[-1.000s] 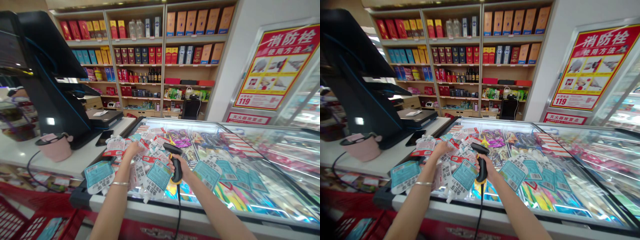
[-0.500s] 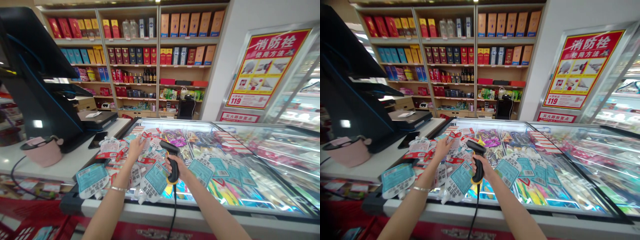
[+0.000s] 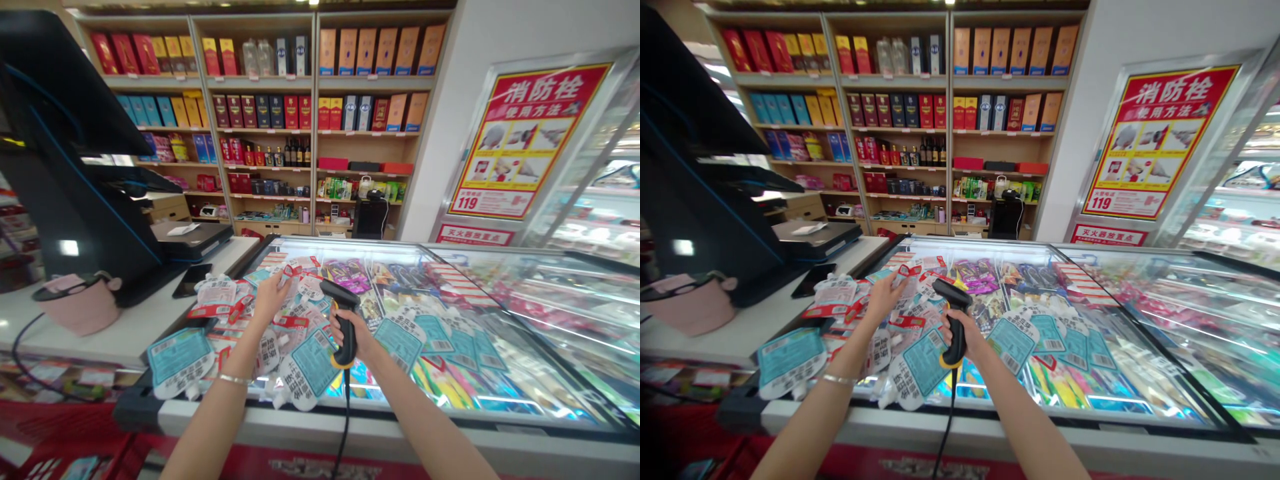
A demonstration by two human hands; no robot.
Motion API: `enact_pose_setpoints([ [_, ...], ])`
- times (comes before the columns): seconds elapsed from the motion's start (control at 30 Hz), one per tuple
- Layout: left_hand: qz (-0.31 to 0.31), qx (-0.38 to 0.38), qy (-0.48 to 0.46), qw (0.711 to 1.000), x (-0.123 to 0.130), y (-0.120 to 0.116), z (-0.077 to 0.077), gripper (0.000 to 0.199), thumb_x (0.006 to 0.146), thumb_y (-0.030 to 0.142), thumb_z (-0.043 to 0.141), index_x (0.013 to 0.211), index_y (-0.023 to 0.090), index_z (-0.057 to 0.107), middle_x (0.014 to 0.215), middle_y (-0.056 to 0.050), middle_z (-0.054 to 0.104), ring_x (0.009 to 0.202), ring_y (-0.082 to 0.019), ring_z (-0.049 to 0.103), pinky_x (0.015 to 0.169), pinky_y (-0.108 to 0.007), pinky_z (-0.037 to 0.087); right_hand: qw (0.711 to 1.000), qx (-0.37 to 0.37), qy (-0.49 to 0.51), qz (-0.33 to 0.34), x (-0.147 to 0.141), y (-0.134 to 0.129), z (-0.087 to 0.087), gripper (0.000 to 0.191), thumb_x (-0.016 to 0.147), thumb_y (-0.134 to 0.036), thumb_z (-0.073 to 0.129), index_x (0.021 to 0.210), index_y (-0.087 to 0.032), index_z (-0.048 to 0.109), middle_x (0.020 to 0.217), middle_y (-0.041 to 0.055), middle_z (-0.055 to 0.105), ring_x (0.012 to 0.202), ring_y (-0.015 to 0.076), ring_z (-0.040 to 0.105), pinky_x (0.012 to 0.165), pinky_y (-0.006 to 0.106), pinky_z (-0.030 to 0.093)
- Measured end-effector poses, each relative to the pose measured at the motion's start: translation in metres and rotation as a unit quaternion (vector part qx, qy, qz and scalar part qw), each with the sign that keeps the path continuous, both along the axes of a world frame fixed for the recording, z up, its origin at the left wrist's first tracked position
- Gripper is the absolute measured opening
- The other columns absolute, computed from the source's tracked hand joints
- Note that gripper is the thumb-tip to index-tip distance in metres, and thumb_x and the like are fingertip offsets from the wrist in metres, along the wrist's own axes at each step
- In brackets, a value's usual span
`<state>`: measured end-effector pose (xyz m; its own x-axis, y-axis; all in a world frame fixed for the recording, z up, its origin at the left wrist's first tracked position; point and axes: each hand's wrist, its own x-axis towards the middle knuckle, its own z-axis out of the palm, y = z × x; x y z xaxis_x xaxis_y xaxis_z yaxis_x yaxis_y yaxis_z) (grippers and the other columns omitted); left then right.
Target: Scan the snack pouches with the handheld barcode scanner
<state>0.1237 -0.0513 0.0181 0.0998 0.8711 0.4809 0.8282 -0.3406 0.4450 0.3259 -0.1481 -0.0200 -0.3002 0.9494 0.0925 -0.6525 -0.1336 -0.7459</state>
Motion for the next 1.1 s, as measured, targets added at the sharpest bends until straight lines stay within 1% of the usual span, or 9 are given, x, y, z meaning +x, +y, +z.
enact_pose_setpoints([
  [0.13,0.0,0.002,0.003,1.0,0.0,0.0,0.001,0.039,0.089,0.038,0.042,0.117,0.019,0.061,0.097,-0.008,0.07,0.092,-0.024,0.063,0.078,-0.028,0.042,1.0,-0.004,0.002,0.001,0.0,-0.001,0.001,0.022,0.07,-0.029,0.069,0.074,-0.019,0.051,0.054,-0.0067,0.046,0.038,0.0056,0.037,0.034,0.017,0.032],
  [0.5,0.002,0.005,-0.002,1.0,-0.001,0.002,0.0,0.038,0.087,0.039,0.043,0.112,0.019,0.063,0.088,-0.007,0.069,0.085,-0.023,0.063,0.073,-0.027,0.042,1.0,0.001,0.001,0.002,0.0,0.004,-0.003,0.019,0.071,-0.03,0.067,0.074,-0.019,0.051,0.054,-0.0068,0.046,0.037,0.0055,0.035,0.033,0.018,0.03],
  [0.6,0.016,0.013,-0.026,0.999,-0.01,0.005,0.002,0.039,0.087,0.041,0.043,0.109,0.016,0.064,0.08,-0.006,0.068,0.077,-0.021,0.061,0.073,-0.027,0.042,1.0,0.005,0.011,-0.016,0.002,0.004,0.004,0.019,0.069,-0.028,0.067,0.077,-0.018,0.053,0.054,-0.0066,0.047,0.037,0.0053,0.035,0.033,0.017,0.031],
  [0.7,0.041,0.047,-0.103,0.993,-0.018,0.006,0.013,0.039,0.086,0.043,0.044,0.106,0.016,0.064,0.077,-0.004,0.067,0.073,-0.019,0.059,0.072,-0.026,0.043,0.997,0.027,0.037,-0.057,0.014,0.0,0.017,0.018,0.068,-0.028,0.066,0.075,-0.019,0.052,0.054,-0.0068,0.045,0.036,0.0051,0.033,0.032,0.017,0.031],
  [0.77,0.021,0.058,-0.15,0.987,-0.014,0.003,0.022,0.035,0.084,0.043,0.047,0.099,0.017,0.065,0.081,-0.003,0.068,0.077,-0.018,0.059,0.074,-0.025,0.044,0.994,0.045,0.045,-0.085,0.03,-0.008,0.028,0.017,0.07,-0.027,0.064,0.075,-0.019,0.05,0.054,-0.0066,0.044,0.037,0.0052,0.033,0.033,0.017,0.031],
  [0.83,-0.038,0.043,-0.18,0.982,0.004,-0.004,0.028,0.029,0.082,0.041,0.051,0.092,0.017,0.065,0.084,-0.002,0.069,0.08,-0.018,0.06,0.077,-0.025,0.045,0.991,0.06,0.043,-0.113,0.052,-0.021,0.036,0.016,0.071,-0.026,0.063,0.075,-0.02,0.049,0.055,-0.0064,0.043,0.038,0.0052,0.032,0.033,0.016,0.031],
  [0.93,-0.133,-0.003,-0.223,0.966,0.056,-0.022,0.025,0.025,0.08,0.038,0.054,0.09,0.017,0.063,0.089,-0.003,0.069,0.084,-0.019,0.062,0.081,-0.028,0.047,0.982,0.073,0.042,-0.171,0.092,-0.045,0.041,0.015,0.071,-0.024,0.062,0.076,-0.021,0.049,0.056,-0.0064,0.043,0.038,0.0053,0.032,0.034,0.015,0.032],
  [1.0,-0.157,-0.03,-0.267,0.95,0.101,-0.036,0.014,0.026,0.081,0.036,0.053,0.096,0.017,0.061,0.096,-0.005,0.069,0.089,-0.019,0.062,0.083,-0.029,0.048,0.973,0.07,0.044,-0.215,0.12,-0.063,0.038,0.014,0.071,-0.023,0.062,0.077,-0.021,0.05,0.057,-0.0063,0.043,0.039,0.0054,0.033,0.034,0.015,0.033],
  [1.1,-0.151,-0.087,-0.319,0.932,0.168,-0.056,-0.009,0.032,0.085,0.035,0.05,0.111,0.017,0.055,0.102,-0.007,0.067,0.093,-0.02,0.063,0.083,-0.032,0.05,0.956,0.056,0.04,-0.284,0.161,-0.09,0.029,0.015,0.068,-0.022,0.064,0.076,-0.02,0.051,0.057,-0.0063,0.041,0.039,0.0057,0.034,0.034,0.016,0.033],
])
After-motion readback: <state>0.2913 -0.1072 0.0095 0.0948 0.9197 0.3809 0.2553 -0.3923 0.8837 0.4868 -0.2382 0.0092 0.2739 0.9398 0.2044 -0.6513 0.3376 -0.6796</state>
